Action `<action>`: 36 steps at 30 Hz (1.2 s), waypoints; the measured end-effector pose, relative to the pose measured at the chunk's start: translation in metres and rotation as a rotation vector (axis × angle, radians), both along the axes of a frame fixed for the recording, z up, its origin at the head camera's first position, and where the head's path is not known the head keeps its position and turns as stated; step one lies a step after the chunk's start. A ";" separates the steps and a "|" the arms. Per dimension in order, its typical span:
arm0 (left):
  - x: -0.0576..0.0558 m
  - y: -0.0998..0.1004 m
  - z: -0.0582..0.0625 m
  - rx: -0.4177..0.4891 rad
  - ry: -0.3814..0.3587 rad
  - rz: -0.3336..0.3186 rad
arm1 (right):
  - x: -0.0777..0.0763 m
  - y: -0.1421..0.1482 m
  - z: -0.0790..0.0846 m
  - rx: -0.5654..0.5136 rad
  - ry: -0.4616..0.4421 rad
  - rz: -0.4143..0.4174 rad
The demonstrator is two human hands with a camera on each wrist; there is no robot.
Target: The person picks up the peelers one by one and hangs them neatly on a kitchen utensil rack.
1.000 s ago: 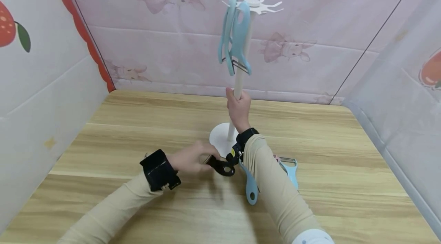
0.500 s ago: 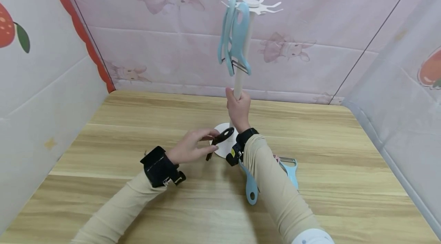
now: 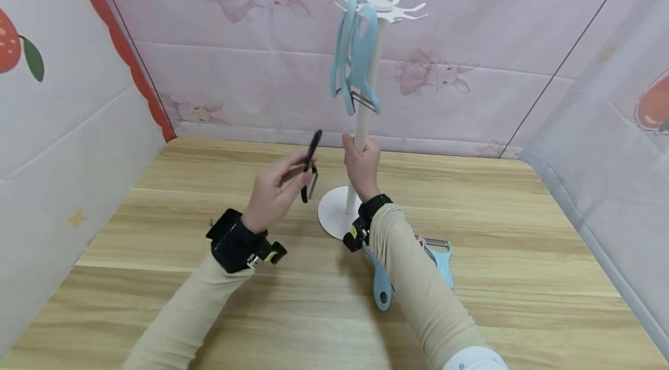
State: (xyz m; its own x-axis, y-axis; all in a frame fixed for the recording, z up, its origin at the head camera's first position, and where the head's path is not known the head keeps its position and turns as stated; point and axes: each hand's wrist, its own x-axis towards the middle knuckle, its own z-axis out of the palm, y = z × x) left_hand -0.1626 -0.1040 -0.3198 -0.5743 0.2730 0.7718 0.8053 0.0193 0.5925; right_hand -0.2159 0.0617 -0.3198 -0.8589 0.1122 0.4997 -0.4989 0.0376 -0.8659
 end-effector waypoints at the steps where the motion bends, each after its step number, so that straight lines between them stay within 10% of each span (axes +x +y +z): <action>1: -0.002 0.000 0.004 0.023 0.007 0.012 | 0.000 0.000 0.000 0.000 -0.003 -0.002; 12: -0.022 -0.003 0.046 0.150 0.019 0.057 | 0.001 -0.001 0.002 -0.006 -0.015 -0.004; 36: -0.070 0.016 0.115 0.253 -0.241 0.127 | 0.006 -0.002 0.000 -0.016 0.001 -0.016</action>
